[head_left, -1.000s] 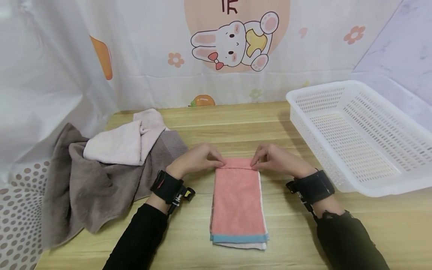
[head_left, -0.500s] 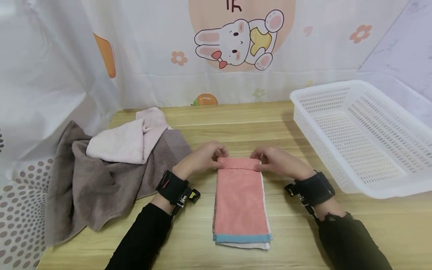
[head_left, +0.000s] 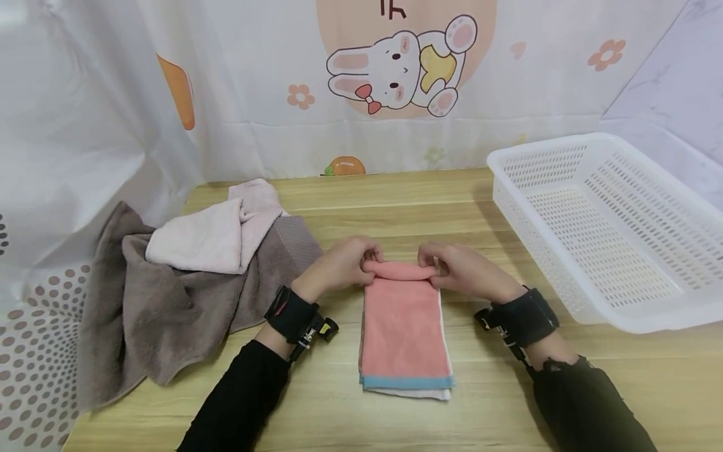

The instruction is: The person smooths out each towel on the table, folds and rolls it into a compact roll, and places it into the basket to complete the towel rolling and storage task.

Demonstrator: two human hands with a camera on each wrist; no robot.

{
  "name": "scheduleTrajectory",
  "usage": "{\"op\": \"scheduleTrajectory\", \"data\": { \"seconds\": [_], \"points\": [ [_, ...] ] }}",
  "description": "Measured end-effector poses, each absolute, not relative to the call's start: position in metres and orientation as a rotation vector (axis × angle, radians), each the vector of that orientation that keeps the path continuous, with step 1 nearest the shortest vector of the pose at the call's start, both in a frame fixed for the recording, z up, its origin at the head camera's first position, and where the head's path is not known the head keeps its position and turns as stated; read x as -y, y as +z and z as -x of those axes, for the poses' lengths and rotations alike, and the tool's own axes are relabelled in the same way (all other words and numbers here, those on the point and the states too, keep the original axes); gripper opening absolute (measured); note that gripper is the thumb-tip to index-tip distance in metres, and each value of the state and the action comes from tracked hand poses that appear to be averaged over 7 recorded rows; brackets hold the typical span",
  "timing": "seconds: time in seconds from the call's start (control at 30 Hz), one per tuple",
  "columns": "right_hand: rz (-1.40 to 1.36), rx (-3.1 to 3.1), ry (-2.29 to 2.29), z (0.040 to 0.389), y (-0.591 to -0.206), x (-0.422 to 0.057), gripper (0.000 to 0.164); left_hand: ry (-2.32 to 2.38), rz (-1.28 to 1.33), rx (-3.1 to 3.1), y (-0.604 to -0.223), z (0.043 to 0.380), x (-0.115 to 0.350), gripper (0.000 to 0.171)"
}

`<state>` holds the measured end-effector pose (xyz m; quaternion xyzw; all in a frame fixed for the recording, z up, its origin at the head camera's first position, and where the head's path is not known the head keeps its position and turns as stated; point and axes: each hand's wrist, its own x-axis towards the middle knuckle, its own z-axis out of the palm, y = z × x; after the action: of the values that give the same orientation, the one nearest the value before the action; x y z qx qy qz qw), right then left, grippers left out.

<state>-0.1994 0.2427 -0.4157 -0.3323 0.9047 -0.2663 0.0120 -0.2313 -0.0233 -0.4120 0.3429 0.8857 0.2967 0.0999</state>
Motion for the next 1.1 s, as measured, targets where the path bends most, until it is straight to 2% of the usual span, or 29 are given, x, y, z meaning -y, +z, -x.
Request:
{"op": "scheduleTrajectory", "data": {
  "seconds": [0.23, 0.5, 0.7, 0.87, 0.97, 1.1],
  "points": [
    [1.134, -2.807, -0.822, 0.199, -0.415, -0.242, 0.034, 0.860, -1.166, -2.636, -0.412, 0.229, 0.021, 0.029],
    [1.074, -2.735, -0.815, 0.198, -0.411, -0.247, 0.029, 0.839, -1.197, -2.574, -0.408, 0.228, 0.024, 0.026],
    [1.072, -2.615, -0.886, 0.200, -0.409, -0.264, 0.033, 0.740, -1.185, -2.519, -0.397, 0.222, 0.030, 0.021],
    [1.013, -2.570, -0.920, 0.198, -0.408, -0.265, 0.017, 0.695, -1.144, -2.513, -0.390, 0.217, 0.031, 0.012],
    [0.974, -2.567, -0.964, 0.199, -0.408, -0.262, 0.014, 0.749, -1.076, -2.513, -0.390, 0.217, 0.028, 0.006],
    [0.895, -2.551, -1.057, 0.202, -0.412, -0.259, 0.011, 0.873, -0.942, -2.482, -0.394, 0.219, 0.024, 0.012]
  ]
}}
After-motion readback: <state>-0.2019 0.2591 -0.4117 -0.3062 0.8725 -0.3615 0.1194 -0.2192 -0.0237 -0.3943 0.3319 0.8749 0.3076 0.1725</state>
